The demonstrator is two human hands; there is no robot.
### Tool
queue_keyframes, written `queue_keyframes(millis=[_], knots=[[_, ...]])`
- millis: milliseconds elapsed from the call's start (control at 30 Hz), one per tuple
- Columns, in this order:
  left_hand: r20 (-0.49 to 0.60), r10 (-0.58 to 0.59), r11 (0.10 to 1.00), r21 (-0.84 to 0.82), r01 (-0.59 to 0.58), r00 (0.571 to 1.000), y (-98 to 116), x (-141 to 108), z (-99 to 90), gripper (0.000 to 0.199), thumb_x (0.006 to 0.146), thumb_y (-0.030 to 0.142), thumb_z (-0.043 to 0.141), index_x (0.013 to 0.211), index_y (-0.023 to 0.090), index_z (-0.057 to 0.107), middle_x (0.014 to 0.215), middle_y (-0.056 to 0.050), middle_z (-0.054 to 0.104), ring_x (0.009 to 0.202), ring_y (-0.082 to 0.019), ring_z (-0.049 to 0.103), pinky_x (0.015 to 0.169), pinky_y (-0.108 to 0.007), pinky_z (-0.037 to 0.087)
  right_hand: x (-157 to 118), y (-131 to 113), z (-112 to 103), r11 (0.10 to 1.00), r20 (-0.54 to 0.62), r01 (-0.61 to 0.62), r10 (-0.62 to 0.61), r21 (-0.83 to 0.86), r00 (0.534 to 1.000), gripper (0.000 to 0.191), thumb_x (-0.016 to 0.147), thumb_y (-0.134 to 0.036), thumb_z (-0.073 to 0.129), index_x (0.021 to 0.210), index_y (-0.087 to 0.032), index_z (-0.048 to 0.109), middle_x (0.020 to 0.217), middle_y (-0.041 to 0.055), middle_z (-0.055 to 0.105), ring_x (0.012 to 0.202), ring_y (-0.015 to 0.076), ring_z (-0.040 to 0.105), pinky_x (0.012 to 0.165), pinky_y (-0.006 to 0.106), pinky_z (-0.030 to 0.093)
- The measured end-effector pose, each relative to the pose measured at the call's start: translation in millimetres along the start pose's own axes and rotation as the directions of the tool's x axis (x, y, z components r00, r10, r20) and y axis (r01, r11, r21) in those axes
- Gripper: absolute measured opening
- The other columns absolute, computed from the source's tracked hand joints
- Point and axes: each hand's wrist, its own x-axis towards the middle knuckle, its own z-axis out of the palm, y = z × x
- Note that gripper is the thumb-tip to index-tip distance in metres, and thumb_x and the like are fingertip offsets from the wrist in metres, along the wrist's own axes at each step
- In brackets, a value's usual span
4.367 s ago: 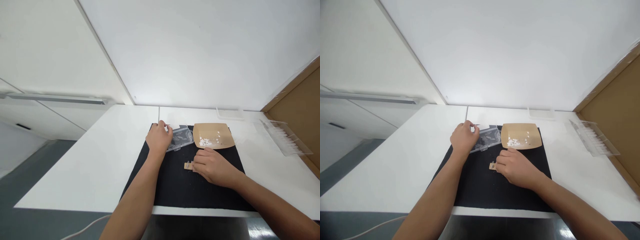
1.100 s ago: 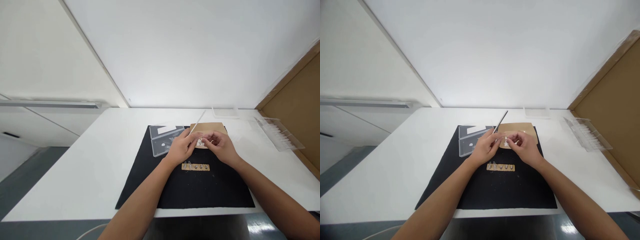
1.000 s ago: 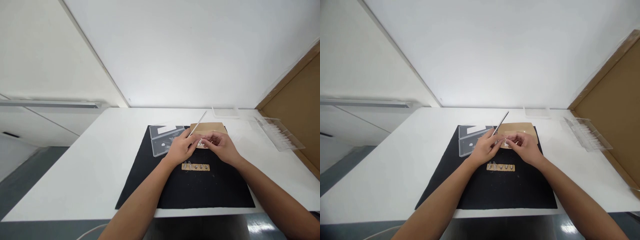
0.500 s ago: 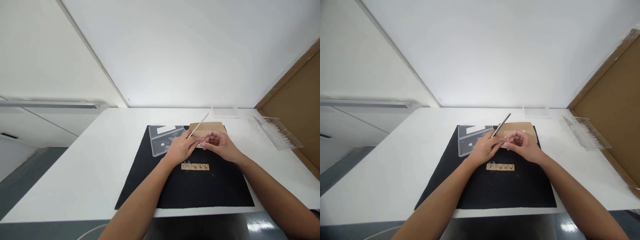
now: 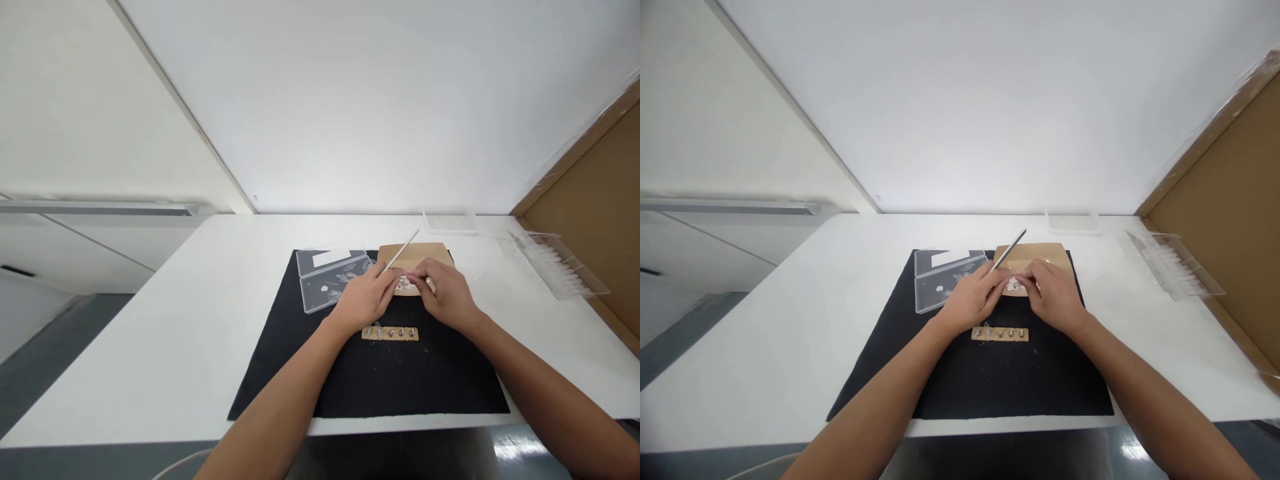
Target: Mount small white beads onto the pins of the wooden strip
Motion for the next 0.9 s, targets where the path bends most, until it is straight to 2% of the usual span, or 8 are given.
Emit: queue_keyframes(millis=[100, 233, 367, 467, 600, 700, 833, 900], knots=[[-0.005, 0.010, 0.993, -0.120, -0.010, 1.000, 1.5, -1.3, -2.5, 0.040, 0.112, 0.029, 0.034, 0.147, 0.029, 0.052, 0.108, -0.005, 0.069, 0.091, -0.019, 0.070, 0.084, -0.032, 0.056, 1.0, -0.3, -2.8, 0.998, -0.075, -0.020, 0.024, 0.053, 0.997, 0.013, 0.105, -0.028, 0.058, 0.093, -0.024, 0.057, 0.085, 0.0009, 0.068, 0.076, 0.0166, 0.064, 0.067, 0.031, 0.049], [-0.046, -0.106, 0.966, -0.241, 0.091, 0.993, 6.7, -1.1, -4.4, 0.051, 0.112, 0.037, 0.035, 0.161, 0.024, 0.035, 0.133, -0.013, 0.067, 0.116, -0.025, 0.069, 0.099, -0.037, 0.055, 1.8, -4.6, -0.1, 0.998, -0.204, 0.002, 0.012, 0.064, 0.979, 0.008, 0.103, -0.025, 0.060, 0.096, -0.024, 0.056, 0.087, 0.0014, 0.068, 0.079, 0.0169, 0.066, 0.069, 0.032, 0.051], [0.046, -0.092, 0.953, -0.284, 0.102, 0.995, 14.1, 1.7, -5.5, 0.046, 0.113, 0.039, 0.031, 0.152, 0.022, 0.050, 0.128, -0.011, 0.071, 0.111, -0.027, 0.071, 0.097, -0.038, 0.055, 2.4, -7.3, 6.0, 1.000, -0.304, 0.015, -0.010, 0.012, 0.952, 0.007, 0.102, -0.022, 0.060, 0.097, -0.025, 0.056, 0.086, 0.0023, 0.069, 0.079, 0.0176, 0.068, 0.067, 0.032, 0.052], [0.031, -0.090, 0.938, -0.332, 0.095, 0.995, 18.2, 3.4, -6.6, 0.044, 0.113, 0.037, 0.033, 0.149, 0.023, 0.054, 0.128, -0.010, 0.072, 0.112, -0.025, 0.071, 0.099, -0.036, 0.054, 2.9, -4.9, 9.5, 0.998, -0.347, 0.044, -0.055, -0.041, 0.936, 0.007, 0.101, -0.020, 0.061, 0.097, -0.024, 0.057, 0.086, 0.0026, 0.069, 0.080, 0.0180, 0.069, 0.068, 0.032, 0.053], [0.024, -0.100, 0.933, -0.344, 0.103, 0.995, 21.2, 4.7, -7.5, 0.044, 0.113, 0.037, 0.033, 0.146, 0.022, 0.057, 0.113, -0.008, 0.076, 0.100, -0.024, 0.073, 0.091, -0.035, 0.055, 3.8, -1.3, 12.5, 0.989, -0.352, 0.046, -0.094, -0.142, 0.931, 0.007, 0.101, -0.021, 0.063, 0.097, -0.024, 0.057, 0.086, 0.0031, 0.071, 0.081, 0.0184, 0.069, 0.066, 0.032, 0.051], [0.016, -0.112, 0.944, -0.311, 0.112, 0.994, 22.5, 5.2, -6.5, 0.043, 0.113, 0.037, 0.033, 0.143, 0.021, 0.059, 0.103, -0.007, 0.076, 0.090, -0.024, 0.073, 0.084, -0.035, 0.056, 4.3, -3.4, 12.5, 0.988, -0.310, -0.020, -0.028, -0.151, 0.950, 0.010, 0.103, -0.027, 0.059, 0.094, -0.024, 0.056, 0.086, 0.0044, 0.071, 0.079, 0.0190, 0.068, 0.065, 0.033, 0.049], [-0.012, -0.097, 0.951, -0.297, 0.089, 0.995, 23.9, 5.2, -4.0, 0.042, 0.113, 0.037, 0.032, 0.140, 0.021, 0.059, 0.106, -0.008, 0.076, 0.093, -0.024, 0.073, 0.085, -0.035, 0.056, 3.8, -9.9, 9.5, 0.988, -0.275, -0.150, 0.138, -0.023, 0.951, 0.016, 0.105, -0.034, 0.057, 0.092, -0.024, 0.059, 0.087, 0.0045, 0.073, 0.069, 0.0172, 0.064, 0.062, 0.034, 0.047], [-0.016, -0.088, 0.951, -0.300, 0.080, 0.996, 24.2, 4.7, -3.3, 0.041, 0.113, 0.036, 0.031, 0.140, 0.021, 0.059, 0.108, -0.008, 0.076, 0.096, -0.024, 0.073, 0.087, -0.034, 0.056, 3.3, -11.5, 8.3, 0.985, -0.249, -0.168, 0.172, 0.039, 0.953, 0.017, 0.105, -0.035, 0.057, 0.092, -0.024, 0.059, 0.086, 0.0038, 0.072, 0.066, 0.0163, 0.062, 0.061, 0.033, 0.046]])
